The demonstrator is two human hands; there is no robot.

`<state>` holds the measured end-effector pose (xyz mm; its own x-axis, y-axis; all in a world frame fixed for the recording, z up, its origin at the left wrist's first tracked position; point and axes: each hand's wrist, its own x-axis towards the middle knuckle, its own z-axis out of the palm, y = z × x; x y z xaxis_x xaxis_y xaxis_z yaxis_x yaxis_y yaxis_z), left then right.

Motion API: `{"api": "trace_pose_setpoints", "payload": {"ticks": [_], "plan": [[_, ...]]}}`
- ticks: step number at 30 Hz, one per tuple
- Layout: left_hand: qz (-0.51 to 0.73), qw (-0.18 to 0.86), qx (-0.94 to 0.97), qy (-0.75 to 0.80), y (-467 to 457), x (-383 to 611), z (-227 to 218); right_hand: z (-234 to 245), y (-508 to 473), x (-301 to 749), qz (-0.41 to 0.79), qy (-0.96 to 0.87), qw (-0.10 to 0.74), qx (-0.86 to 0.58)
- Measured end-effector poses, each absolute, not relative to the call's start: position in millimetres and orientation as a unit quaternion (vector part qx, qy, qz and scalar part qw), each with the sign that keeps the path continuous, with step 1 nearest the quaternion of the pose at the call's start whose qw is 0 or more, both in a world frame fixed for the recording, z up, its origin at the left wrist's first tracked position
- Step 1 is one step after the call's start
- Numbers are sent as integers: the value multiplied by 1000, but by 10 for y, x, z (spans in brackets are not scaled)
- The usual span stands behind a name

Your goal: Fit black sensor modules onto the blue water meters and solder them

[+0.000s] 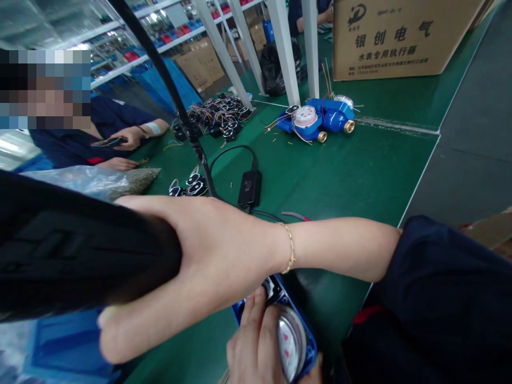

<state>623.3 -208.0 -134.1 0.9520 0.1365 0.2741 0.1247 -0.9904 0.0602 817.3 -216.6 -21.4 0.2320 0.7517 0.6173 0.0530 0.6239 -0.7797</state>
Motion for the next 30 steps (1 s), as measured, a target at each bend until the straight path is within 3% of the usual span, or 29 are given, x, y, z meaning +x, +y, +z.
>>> {"api": "trace_pose_setpoints", "payload": {"ticks": [6,9,12,16,22,30], "plan": [[132,11,990,56,-2106,6246,-1293,-231,-2114,8213,404,-571,656,-284],[134,15,983,122,-2191,6190,-1228,-145,-2138,8207,460,-547,646,-267],[126,19,966,223,-2302,6073,-1201,-39,-2193,8162,430,-543,672,-259],[167,47,965,199,-2410,5929,-1330,31,-2333,7954,374,-505,711,-316],[292,40,944,151,-2471,5847,-1573,-85,-2425,7521,358,-503,680,-395],[289,23,946,142,-2403,5738,-1544,-204,-2277,7353,363,-560,614,-421]]}}
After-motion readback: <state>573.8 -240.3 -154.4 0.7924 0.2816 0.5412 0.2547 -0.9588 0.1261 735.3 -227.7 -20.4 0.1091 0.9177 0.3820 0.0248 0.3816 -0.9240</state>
